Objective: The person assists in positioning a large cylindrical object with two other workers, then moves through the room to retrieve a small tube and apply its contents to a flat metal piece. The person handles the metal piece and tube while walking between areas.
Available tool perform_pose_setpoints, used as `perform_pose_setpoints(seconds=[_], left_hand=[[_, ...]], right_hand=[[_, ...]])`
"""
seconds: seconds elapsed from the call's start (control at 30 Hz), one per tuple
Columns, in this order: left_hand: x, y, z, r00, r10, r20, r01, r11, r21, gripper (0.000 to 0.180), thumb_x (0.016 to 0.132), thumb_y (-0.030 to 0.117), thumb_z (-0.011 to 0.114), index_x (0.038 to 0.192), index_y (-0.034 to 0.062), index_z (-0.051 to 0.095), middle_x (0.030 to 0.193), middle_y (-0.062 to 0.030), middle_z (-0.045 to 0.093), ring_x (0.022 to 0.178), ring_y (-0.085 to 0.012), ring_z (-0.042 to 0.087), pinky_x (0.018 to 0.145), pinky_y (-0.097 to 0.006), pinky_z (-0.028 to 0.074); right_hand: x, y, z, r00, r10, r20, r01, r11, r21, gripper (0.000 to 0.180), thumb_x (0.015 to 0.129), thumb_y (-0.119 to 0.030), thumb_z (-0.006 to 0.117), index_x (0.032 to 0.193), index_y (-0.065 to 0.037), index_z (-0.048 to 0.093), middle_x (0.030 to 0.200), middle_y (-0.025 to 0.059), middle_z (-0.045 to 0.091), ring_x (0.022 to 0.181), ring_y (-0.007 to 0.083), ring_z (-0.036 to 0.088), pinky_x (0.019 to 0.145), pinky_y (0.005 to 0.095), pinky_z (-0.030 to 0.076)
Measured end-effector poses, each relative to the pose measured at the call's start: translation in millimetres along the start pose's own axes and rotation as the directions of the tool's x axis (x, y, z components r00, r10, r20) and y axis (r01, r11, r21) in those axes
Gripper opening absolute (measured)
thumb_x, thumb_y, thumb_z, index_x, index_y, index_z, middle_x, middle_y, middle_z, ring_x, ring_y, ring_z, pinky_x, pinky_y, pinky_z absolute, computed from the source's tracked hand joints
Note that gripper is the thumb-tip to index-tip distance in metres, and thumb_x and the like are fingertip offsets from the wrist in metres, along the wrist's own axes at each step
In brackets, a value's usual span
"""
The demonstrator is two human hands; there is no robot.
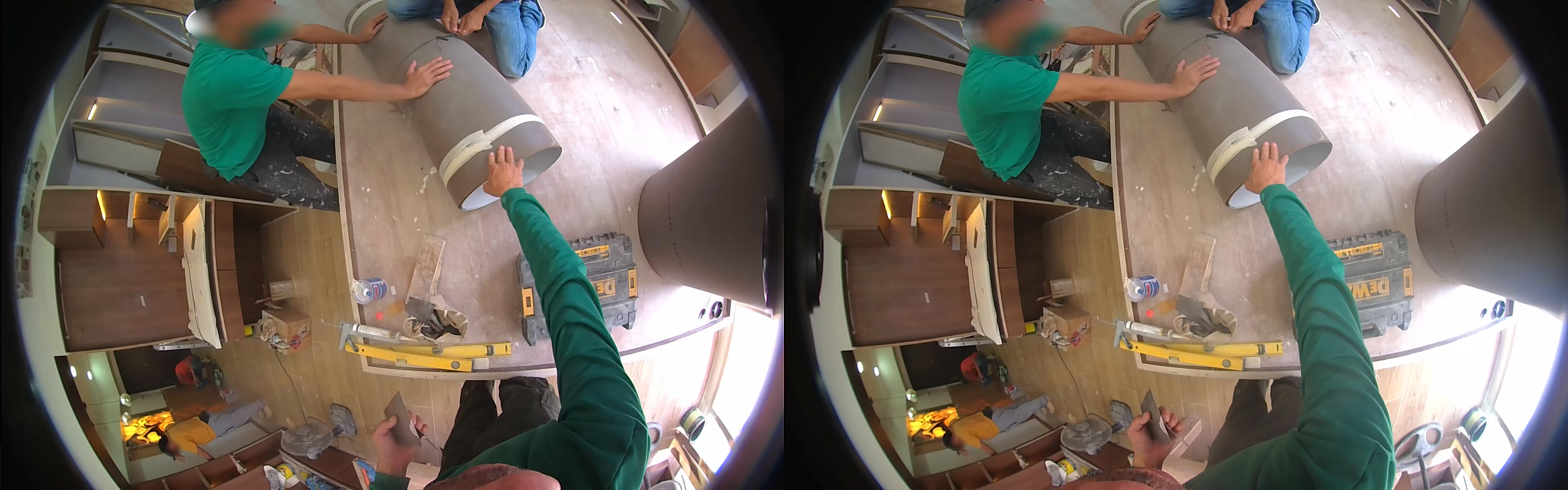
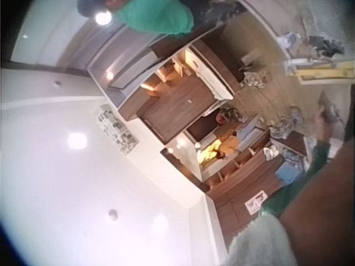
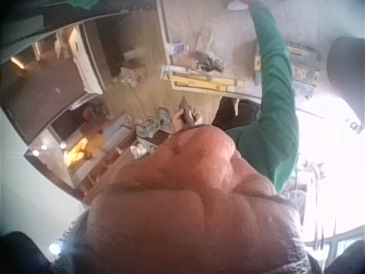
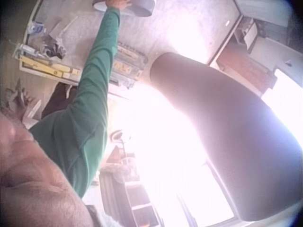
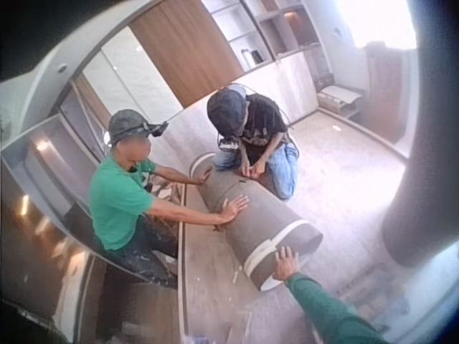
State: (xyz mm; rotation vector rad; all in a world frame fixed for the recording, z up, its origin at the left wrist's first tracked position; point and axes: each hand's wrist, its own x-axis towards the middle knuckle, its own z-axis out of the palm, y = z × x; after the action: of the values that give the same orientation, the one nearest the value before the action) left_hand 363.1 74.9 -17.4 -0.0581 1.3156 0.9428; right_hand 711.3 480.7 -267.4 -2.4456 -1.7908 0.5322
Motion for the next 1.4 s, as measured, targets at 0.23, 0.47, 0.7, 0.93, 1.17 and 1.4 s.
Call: perform_pose_setpoints(seconds=[0.23, 0.47, 0.7, 0.93, 1.17, 1.4], left_hand=[[-3, -7, -15, 0.998, 0.005, 0.066, -0.001, 0.998, -0.063, 0.039, 0.075, 0.034, 0.060, 0.089, -0.0018, 0.057, 0.080, -0.0124, 0.055, 0.080, -0.0275, 0.051, 0.078, -0.043, 0.039], [-13, -7, -17, 1.000, -0.009, 0.010, 0.010, 0.998, -0.061, 0.036, 0.074, 0.033, 0.062, 0.084, -0.0019, 0.057, 0.079, -0.0104, 0.054, 0.079, -0.0250, 0.049, 0.079, -0.040, 0.038], [-25, -12, -20, 1.000, 0.008, 0.023, -0.005, 0.994, -0.108, 0.036, 0.075, 0.030, 0.061, 0.088, -0.0036, 0.058, 0.083, -0.0121, 0.057, 0.082, -0.0264, 0.051, 0.080, -0.041, 0.038], [-33, -12, -20, 1.000, 0.014, 0.002, -0.013, 0.994, -0.110, 0.037, 0.075, 0.030, 0.061, 0.090, -0.0036, 0.057, 0.083, -0.0122, 0.057, 0.082, -0.0274, 0.051, 0.079, -0.041, 0.039], [-47, -7, -35, 0.996, 0.083, 0.044, -0.077, 0.990, -0.115, 0.035, 0.075, 0.031, 0.061, 0.087, -0.0014, 0.057, 0.080, -0.0114, 0.055, 0.079, -0.0265, 0.050, 0.077, -0.040, 0.038], [-72, -4, -82, 0.961, 0.199, 0.189, -0.169, 0.972, -0.166, 0.033, 0.076, 0.032, 0.058, 0.086, 0.0005, 0.057, 0.078, -0.0102, 0.054, 0.077, -0.0258, 0.049, 0.076, -0.040, 0.038]], right_hand=[[-4, 2, -10, 0.999, -0.027, 0.040, 0.026, 0.999, 0.020, 0.079, 0.075, -0.029, 0.064, 0.145, -0.011, 0.033, 0.154, 0.0121, 0.022, 0.144, 0.0286, 0.016, 0.109, 0.0572, 0.022], [-13, 0, -24, 0.995, -0.066, 0.078, 0.058, 0.993, 0.101, 0.081, 0.072, -0.025, 0.065, 0.145, -0.013, 0.032, 0.154, 0.0129, 0.022, 0.144, 0.0296, 0.016, 0.110, 0.0582, 0.023], [-25, 5, -22, 0.991, -0.127, 0.032, 0.124, 0.989, 0.085, 0.078, 0.070, -0.023, 0.067, 0.142, -0.012, 0.038, 0.153, 0.0145, 0.023, 0.143, 0.0325, 0.017, 0.111, 0.0559, 0.023], [-137, 7, 36, 0.940, -0.124, -0.319, 0.252, 0.881, 0.400, 0.056, 0.075, -0.016, 0.069, 0.127, -0.004, 0.053, 0.140, 0.0248, 0.040, 0.128, 0.0420, 0.039, 0.104, 0.0498, 0.035], [-343, 11, 96, 0.998, -0.058, -0.009, 0.050, 0.759, 0.649, 0.028, 0.077, -0.019, 0.063, 0.099, -0.003, 0.069, 0.090, 0.0219, 0.067, 0.085, 0.0386, 0.065, 0.077, 0.0427, 0.053], [-470, 51, 154, 0.897, -0.233, 0.376, 0.069, 0.914, 0.401, 0.029, 0.076, -0.028, 0.068, 0.101, -0.015, 0.071, 0.102, 0.0140, 0.068, 0.096, 0.0347, 0.064, 0.081, 0.0437, 0.053]])
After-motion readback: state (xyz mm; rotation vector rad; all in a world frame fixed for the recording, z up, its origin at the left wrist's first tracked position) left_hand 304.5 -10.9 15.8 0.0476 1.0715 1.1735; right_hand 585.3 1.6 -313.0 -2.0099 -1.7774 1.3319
